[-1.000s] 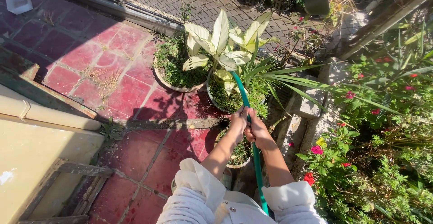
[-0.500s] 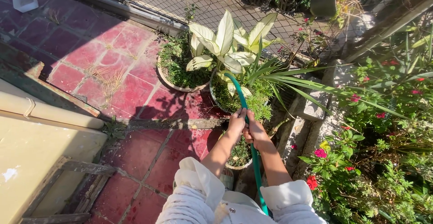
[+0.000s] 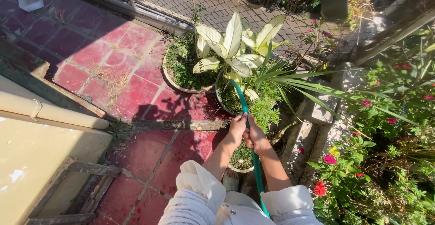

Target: Watering several potted plants in a backyard area using a hose.

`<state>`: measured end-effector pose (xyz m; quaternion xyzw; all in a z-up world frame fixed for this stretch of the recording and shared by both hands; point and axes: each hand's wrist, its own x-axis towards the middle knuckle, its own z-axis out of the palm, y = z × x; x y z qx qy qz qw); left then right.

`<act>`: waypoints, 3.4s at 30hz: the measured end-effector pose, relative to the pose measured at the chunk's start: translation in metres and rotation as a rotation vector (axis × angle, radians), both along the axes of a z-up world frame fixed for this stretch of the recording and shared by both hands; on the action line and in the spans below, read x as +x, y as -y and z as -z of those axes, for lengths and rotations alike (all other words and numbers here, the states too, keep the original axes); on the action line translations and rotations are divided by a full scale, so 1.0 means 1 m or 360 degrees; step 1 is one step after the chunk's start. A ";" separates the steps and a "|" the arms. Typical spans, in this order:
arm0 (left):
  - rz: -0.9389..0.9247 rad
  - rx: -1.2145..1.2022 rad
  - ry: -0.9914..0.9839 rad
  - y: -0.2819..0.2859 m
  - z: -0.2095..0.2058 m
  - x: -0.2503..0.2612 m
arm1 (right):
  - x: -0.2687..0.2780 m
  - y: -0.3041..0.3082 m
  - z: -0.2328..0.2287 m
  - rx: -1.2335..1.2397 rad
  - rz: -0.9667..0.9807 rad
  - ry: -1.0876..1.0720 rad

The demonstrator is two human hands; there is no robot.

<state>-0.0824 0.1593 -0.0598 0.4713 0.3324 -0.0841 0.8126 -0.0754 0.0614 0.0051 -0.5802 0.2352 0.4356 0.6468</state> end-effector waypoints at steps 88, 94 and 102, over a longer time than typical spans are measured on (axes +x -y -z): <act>0.0040 -0.0143 0.0115 -0.225 -0.054 -0.070 | -0.117 -0.191 -0.048 -0.0253 -0.0125 0.0552; 0.0048 -0.0162 0.0086 -0.227 -0.061 -0.072 | -0.117 -0.192 -0.048 -0.0245 -0.0134 0.0521; 0.0112 -0.0118 0.0089 -0.223 -0.067 -0.069 | -0.117 -0.187 -0.046 -0.0221 -0.0082 0.0564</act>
